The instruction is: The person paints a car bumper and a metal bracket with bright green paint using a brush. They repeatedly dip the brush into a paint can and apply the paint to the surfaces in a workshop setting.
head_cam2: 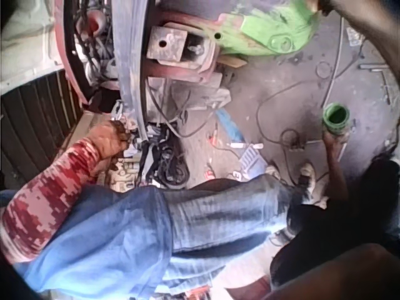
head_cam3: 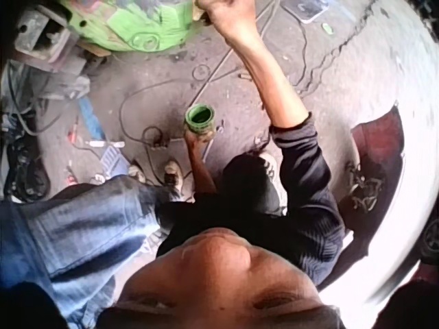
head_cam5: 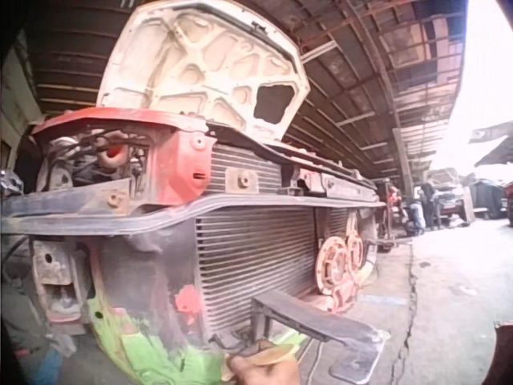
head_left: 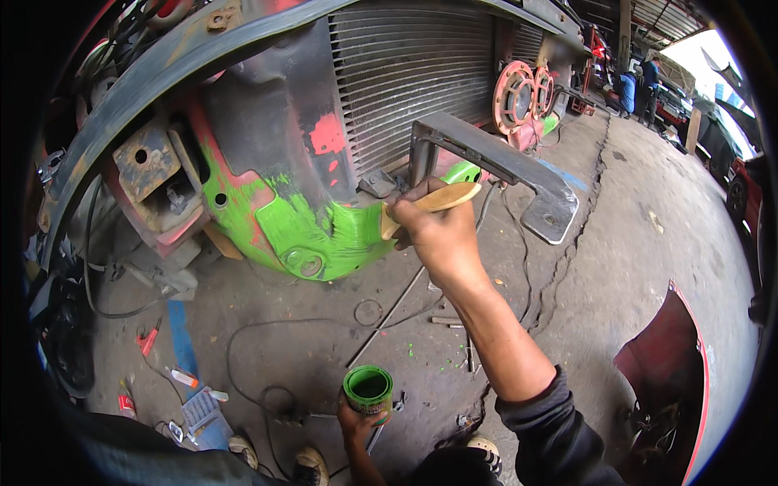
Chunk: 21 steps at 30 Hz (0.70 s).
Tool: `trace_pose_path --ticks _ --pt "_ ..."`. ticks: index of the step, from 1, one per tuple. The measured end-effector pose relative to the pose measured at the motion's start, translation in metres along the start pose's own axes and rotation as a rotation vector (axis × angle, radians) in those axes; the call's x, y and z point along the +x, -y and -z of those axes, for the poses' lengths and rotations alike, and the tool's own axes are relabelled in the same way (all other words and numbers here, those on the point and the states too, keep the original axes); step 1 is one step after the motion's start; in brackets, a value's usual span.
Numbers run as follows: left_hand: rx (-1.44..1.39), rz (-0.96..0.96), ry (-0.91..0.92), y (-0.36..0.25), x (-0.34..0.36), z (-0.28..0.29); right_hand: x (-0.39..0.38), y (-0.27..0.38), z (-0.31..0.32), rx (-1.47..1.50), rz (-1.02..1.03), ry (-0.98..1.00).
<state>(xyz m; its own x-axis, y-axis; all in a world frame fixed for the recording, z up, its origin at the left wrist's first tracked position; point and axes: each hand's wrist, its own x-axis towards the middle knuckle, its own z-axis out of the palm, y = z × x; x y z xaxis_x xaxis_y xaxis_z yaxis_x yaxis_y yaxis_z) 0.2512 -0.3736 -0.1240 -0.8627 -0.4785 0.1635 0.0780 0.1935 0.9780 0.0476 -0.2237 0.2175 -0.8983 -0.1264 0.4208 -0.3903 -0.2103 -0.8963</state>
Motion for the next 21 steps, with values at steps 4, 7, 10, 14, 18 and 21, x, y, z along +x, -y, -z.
trace_pose_path --ticks 4,7,10,14,18,21 --pt "-0.050 0.011 -0.016 0.014 -0.003 0.003 -0.008 0.017 0.002 -0.265 0.071 0.008" --pt "0.010 0.023 -0.029 0.015 -0.004 0.000 -0.016 0.030 0.003 -0.451 0.321 -0.042" --pt "-0.063 0.032 -0.018 0.010 -0.003 -0.002 -0.026 0.042 0.005 -0.595 0.532 -0.045" --pt "-0.106 0.007 -0.024 0.009 -0.001 -0.001 -0.027 0.038 -0.013 -0.516 0.469 -0.001" --pt "-0.049 -0.041 -0.054 0.011 -0.002 0.003 -0.016 0.048 -0.021 -0.165 0.142 0.088" --pt "-0.091 -0.027 -0.051 0.003 0.000 0.003 -0.015 0.052 -0.011 0.231 0.014 0.061"
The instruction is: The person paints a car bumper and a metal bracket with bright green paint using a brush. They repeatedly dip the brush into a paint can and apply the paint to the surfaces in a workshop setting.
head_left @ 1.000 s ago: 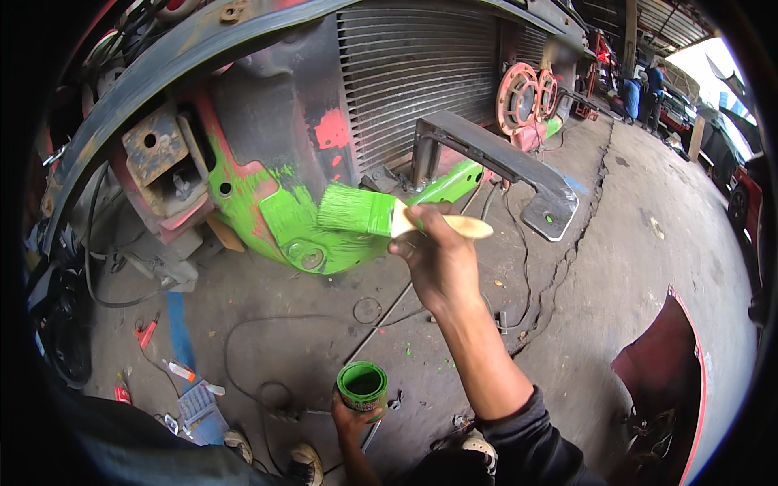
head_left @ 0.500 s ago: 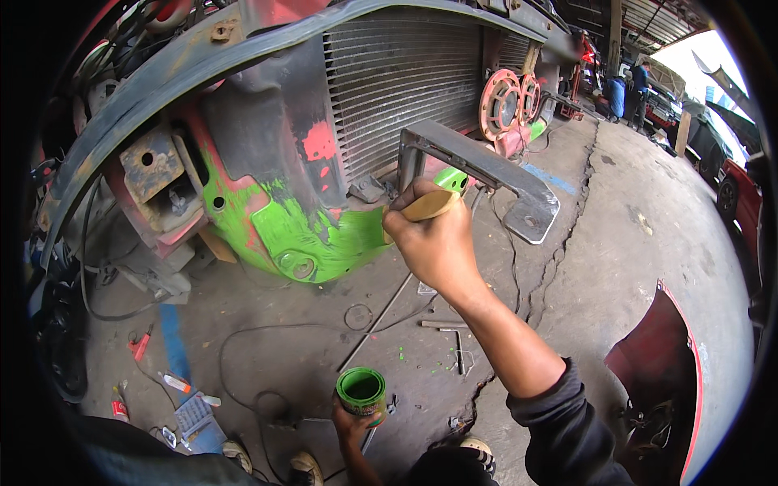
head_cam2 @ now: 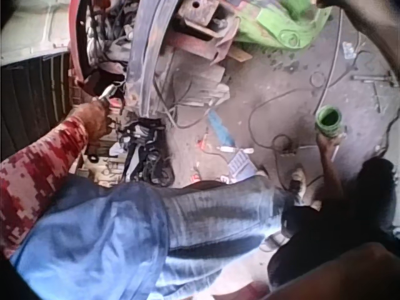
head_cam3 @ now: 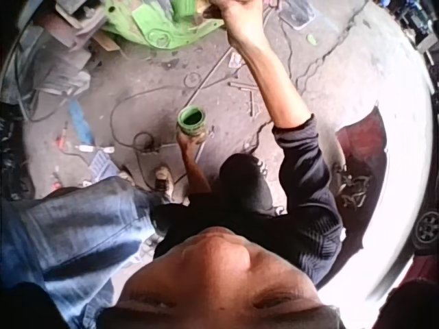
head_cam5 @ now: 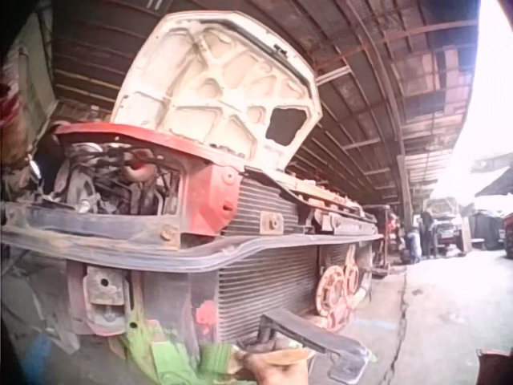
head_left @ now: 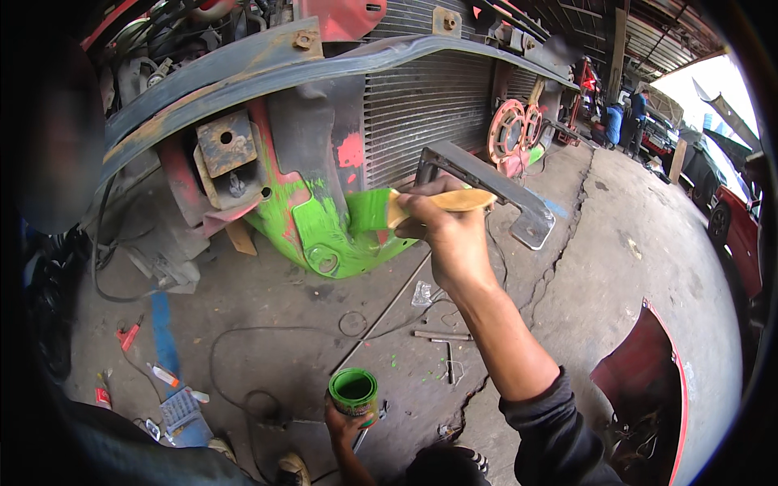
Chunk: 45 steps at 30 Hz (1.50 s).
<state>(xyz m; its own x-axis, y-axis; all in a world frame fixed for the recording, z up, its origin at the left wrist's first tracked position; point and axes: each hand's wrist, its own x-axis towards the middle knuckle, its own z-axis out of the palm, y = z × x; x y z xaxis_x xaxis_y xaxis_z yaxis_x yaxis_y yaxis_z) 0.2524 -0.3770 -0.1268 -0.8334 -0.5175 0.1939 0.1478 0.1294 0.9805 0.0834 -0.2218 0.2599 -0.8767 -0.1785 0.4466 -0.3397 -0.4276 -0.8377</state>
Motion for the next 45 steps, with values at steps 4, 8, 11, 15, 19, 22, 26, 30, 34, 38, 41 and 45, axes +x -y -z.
trace_pose_path --ticks 4,8,11,15,19,22,26,30,34,38,41,45 --pt "-0.002 0.030 -0.002 0.005 -0.003 -0.002 -0.007 -0.017 0.004 0.105 0.047 -0.166" --pt "-0.011 0.030 0.001 0.005 -0.005 -0.004 -0.008 -0.052 0.024 -0.008 -0.062 -0.184" --pt "-0.008 0.030 0.024 0.006 -0.002 -0.007 -0.004 -0.050 0.032 -0.214 -0.002 -0.131" --pt "0.002 0.012 0.058 0.008 0.003 -0.012 -0.002 -0.037 0.037 -0.581 0.139 -0.095" --pt "-0.046 0.045 0.076 0.020 -0.003 -0.008 -0.044 -0.030 0.051 -0.577 0.319 -0.194" --pt "-0.268 0.095 0.170 0.038 -0.008 -0.006 -0.098 -0.047 0.079 -0.432 0.147 -0.251" --pt "0.307 0.205 0.185 0.002 -0.017 0.009 -0.150 -0.112 0.125 -0.172 -0.255 -0.202" --pt "0.261 0.061 0.211 0.000 0.000 -0.016 -0.168 -0.174 0.156 -0.238 -0.163 -0.007" --pt "0.422 0.106 0.264 -0.039 0.028 -0.030 -0.144 -0.158 0.162 -0.314 -0.310 0.149" --pt "0.533 -0.021 0.471 -0.044 0.058 -0.041 -0.132 -0.144 0.165 -0.227 -0.219 0.219" --pt "0.531 -0.091 0.593 -0.058 0.076 -0.048 -0.116 -0.163 0.185 -0.485 -0.125 0.447" --pt "0.474 -0.296 0.634 -0.044 0.089 -0.052 -0.094 -0.144 0.165 -0.431 -0.006 0.361"
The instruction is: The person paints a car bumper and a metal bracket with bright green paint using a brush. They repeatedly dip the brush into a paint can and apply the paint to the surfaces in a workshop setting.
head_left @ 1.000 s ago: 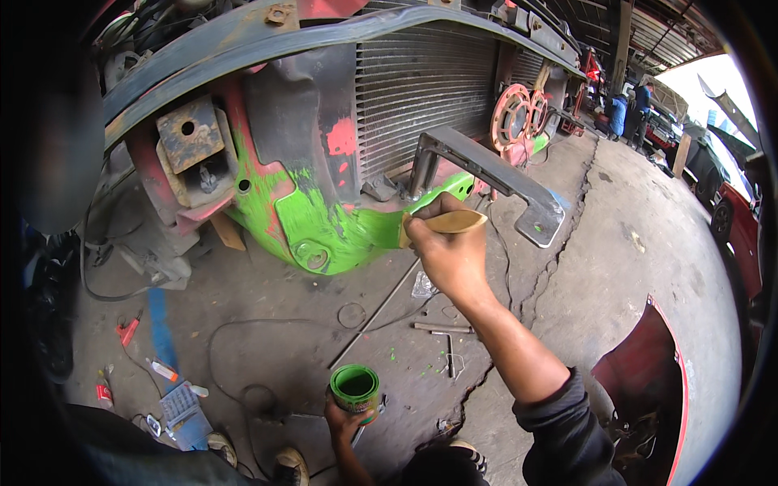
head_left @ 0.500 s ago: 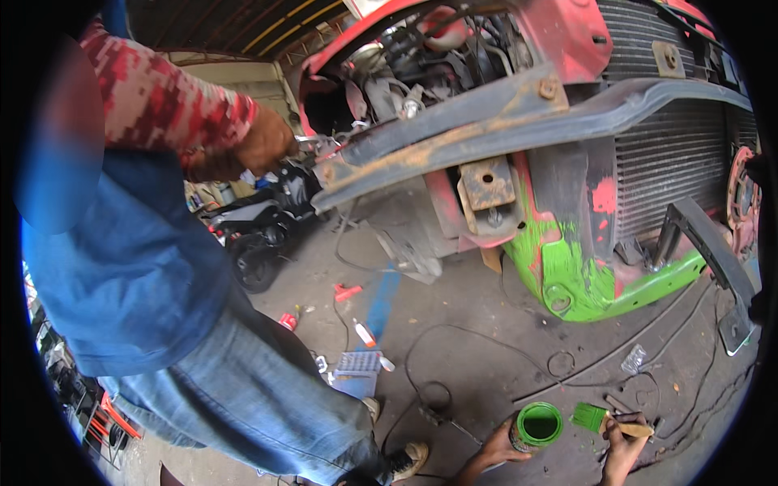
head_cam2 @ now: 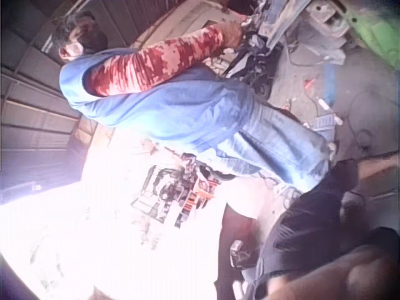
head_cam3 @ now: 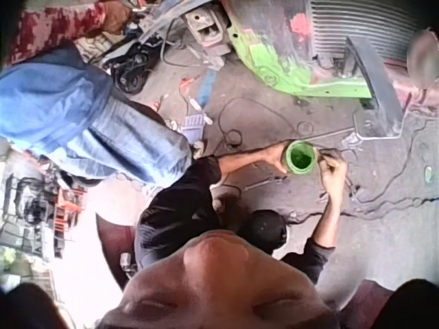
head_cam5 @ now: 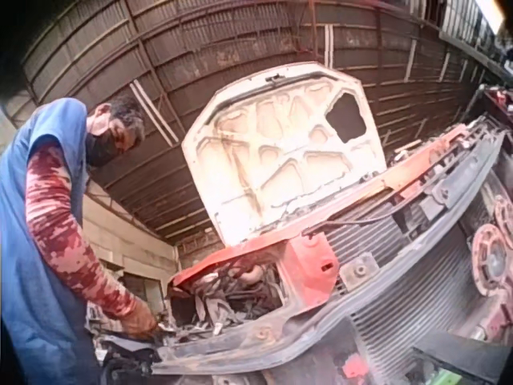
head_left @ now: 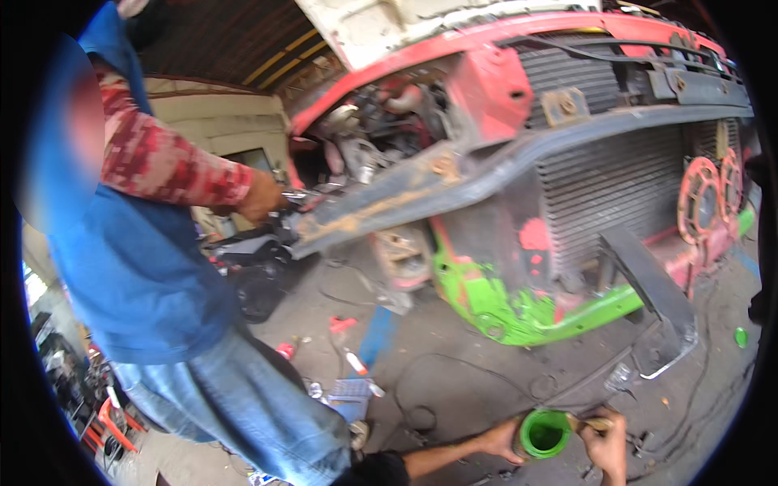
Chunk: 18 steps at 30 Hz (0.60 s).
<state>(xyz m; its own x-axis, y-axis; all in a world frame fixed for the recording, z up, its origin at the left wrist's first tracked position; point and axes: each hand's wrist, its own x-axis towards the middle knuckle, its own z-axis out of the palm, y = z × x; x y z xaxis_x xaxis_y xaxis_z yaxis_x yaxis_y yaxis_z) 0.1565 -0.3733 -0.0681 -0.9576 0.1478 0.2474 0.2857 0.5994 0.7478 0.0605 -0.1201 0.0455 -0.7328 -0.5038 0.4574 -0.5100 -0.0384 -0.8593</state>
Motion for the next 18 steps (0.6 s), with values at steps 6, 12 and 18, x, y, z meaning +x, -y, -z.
trace_pose_path --ticks 6,12,18 --pt "-0.019 0.141 0.114 -0.046 -0.036 0.040 0.027 0.060 0.018 -0.043 -0.025 0.393" --pt "0.066 0.047 0.156 -0.063 -0.032 0.052 0.034 0.053 -0.024 -0.158 0.090 0.638" --pt "0.149 0.090 0.045 -0.064 -0.053 0.048 0.027 0.038 -0.052 -0.542 0.310 0.783"
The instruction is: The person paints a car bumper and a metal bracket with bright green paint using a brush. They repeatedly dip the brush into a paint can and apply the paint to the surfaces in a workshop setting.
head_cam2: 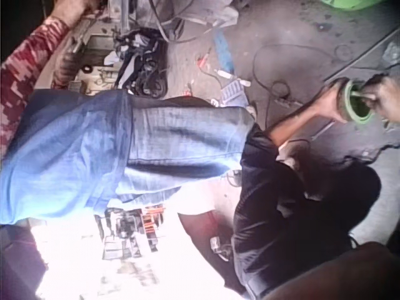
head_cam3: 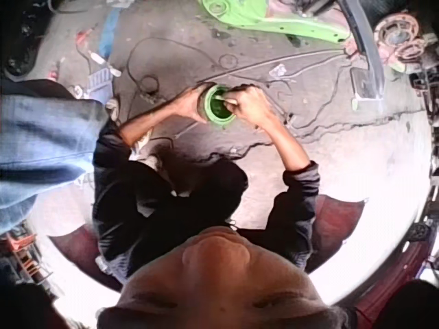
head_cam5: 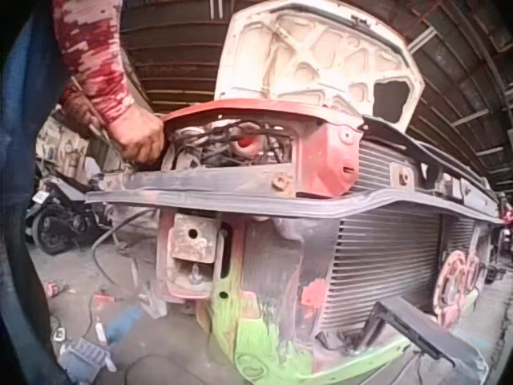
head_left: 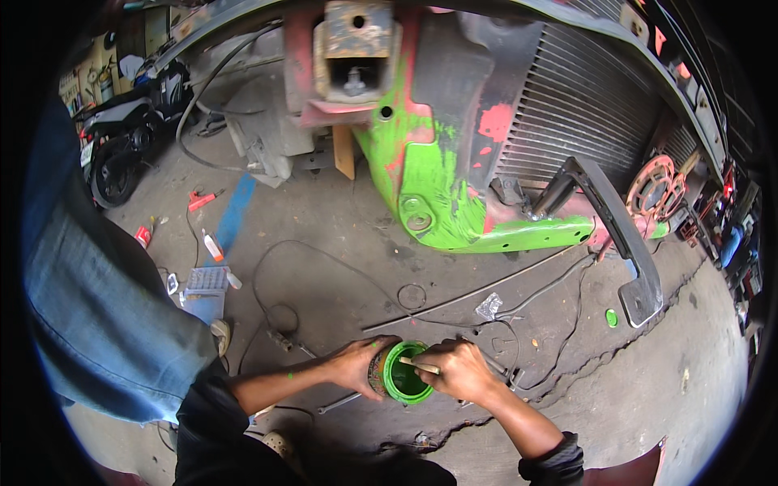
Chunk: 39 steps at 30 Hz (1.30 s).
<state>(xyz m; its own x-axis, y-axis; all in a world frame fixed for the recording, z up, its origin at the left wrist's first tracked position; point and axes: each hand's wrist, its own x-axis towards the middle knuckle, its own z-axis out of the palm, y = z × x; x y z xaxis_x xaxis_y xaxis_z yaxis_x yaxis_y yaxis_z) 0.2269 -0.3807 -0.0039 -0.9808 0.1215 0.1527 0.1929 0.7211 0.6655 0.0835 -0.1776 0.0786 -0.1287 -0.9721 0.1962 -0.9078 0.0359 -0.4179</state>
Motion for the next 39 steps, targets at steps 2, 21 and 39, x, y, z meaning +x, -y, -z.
trace_pose_path --ticks 2,21,39 --pt "0.009 0.046 -0.018 0.006 -0.004 0.002 0.004 0.004 -0.002 0.031 -0.036 0.071" --pt "-0.082 0.007 0.016 0.041 0.033 -0.002 0.021 0.007 -0.021 -0.060 -0.384 0.031" --pt "-0.071 -0.017 -0.359 0.023 0.016 0.063 0.023 0.039 0.005 0.579 -0.657 -0.980"
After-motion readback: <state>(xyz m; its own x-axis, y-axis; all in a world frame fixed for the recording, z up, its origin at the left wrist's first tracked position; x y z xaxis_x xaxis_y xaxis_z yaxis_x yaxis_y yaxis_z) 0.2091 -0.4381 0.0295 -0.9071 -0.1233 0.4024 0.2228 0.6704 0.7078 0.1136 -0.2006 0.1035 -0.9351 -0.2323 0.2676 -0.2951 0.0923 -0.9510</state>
